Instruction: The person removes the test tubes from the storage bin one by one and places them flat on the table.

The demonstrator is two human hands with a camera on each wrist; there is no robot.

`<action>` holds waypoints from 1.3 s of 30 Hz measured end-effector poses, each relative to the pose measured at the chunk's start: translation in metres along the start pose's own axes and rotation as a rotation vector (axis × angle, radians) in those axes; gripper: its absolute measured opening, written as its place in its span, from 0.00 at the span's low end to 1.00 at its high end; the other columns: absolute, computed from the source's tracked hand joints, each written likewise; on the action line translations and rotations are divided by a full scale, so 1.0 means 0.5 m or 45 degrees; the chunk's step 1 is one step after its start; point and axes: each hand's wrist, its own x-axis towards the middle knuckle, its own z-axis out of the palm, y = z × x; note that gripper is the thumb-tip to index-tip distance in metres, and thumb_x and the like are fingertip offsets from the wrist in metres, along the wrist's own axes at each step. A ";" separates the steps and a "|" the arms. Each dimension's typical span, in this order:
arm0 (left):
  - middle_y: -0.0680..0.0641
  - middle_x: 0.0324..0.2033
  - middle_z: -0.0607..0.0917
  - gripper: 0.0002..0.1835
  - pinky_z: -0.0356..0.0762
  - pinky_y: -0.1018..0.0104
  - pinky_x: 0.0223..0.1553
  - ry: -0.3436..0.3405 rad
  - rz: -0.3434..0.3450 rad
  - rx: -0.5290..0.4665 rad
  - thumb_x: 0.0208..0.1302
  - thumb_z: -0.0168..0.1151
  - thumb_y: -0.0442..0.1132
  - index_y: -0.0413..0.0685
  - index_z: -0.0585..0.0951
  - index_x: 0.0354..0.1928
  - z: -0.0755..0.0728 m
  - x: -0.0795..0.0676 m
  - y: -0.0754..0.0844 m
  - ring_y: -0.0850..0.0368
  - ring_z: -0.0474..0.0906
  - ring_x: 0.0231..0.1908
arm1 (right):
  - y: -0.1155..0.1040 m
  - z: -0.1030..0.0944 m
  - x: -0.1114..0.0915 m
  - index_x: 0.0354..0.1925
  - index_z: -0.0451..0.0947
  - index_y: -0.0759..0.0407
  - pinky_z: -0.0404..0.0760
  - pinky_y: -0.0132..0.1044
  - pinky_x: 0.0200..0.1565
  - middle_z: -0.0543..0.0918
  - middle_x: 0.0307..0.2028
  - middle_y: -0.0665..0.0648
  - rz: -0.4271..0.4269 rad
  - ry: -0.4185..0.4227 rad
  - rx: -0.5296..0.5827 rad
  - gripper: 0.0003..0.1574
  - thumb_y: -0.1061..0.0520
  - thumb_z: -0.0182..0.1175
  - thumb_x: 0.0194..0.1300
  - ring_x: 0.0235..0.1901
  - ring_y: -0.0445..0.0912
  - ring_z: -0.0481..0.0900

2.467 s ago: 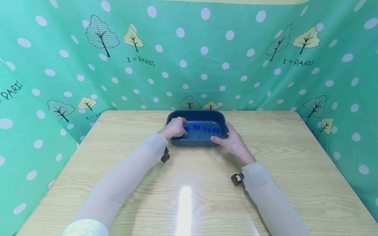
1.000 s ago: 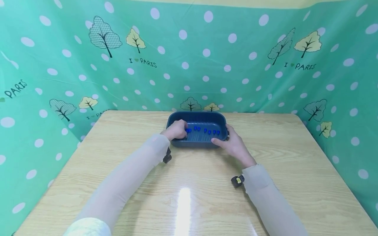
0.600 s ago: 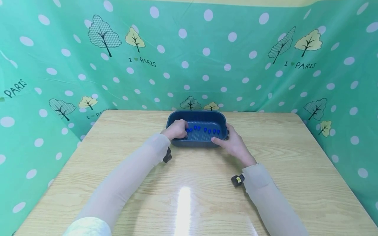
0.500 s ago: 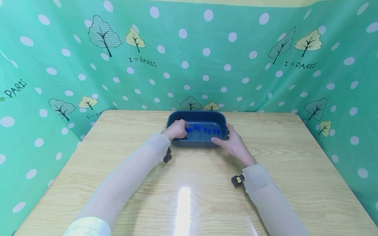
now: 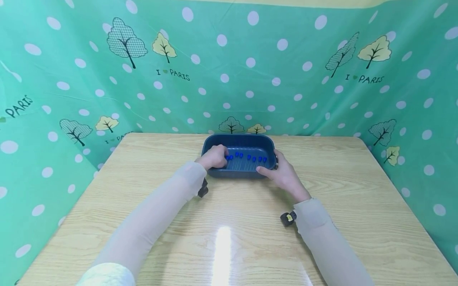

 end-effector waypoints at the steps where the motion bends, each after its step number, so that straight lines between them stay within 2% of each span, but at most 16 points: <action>1: 0.46 0.52 0.80 0.17 0.76 0.57 0.51 -0.001 -0.001 -0.003 0.61 0.58 0.35 0.44 0.78 0.53 -0.001 0.000 0.000 0.52 0.76 0.49 | 0.000 0.000 0.000 0.75 0.35 0.57 0.69 0.58 0.58 0.53 0.70 0.72 0.000 0.000 -0.001 0.64 0.35 0.62 0.59 0.64 0.67 0.61; 16: 0.46 0.52 0.80 0.17 0.75 0.56 0.52 0.008 -0.001 -0.005 0.60 0.58 0.35 0.44 0.78 0.53 0.000 0.001 0.000 0.51 0.76 0.52 | 0.000 0.003 -0.001 0.75 0.36 0.55 0.68 0.58 0.58 0.53 0.70 0.71 0.011 0.005 0.001 0.63 0.35 0.62 0.59 0.64 0.66 0.62; 23: 0.46 0.51 0.80 0.17 0.76 0.57 0.50 0.023 0.012 -0.015 0.60 0.57 0.34 0.44 0.78 0.51 -0.002 -0.002 0.001 0.52 0.76 0.47 | 0.001 0.002 -0.001 0.75 0.35 0.55 0.68 0.58 0.59 0.53 0.70 0.71 0.004 0.002 0.004 0.64 0.35 0.62 0.59 0.64 0.67 0.61; 30: 0.46 0.53 0.79 0.19 0.75 0.56 0.52 0.028 0.032 -0.011 0.60 0.57 0.34 0.44 0.77 0.54 -0.005 -0.003 -0.001 0.50 0.76 0.51 | 0.000 0.004 -0.001 0.75 0.38 0.56 0.70 0.57 0.57 0.55 0.69 0.71 -0.006 0.014 0.007 0.63 0.35 0.63 0.58 0.63 0.66 0.64; 39: 0.46 0.50 0.79 0.18 0.77 0.57 0.46 0.035 0.028 -0.051 0.61 0.56 0.34 0.44 0.76 0.54 -0.005 -0.002 -0.002 0.51 0.75 0.41 | 0.001 0.006 0.001 0.75 0.37 0.56 0.71 0.57 0.56 0.55 0.69 0.71 -0.008 0.017 0.007 0.62 0.37 0.63 0.60 0.63 0.66 0.64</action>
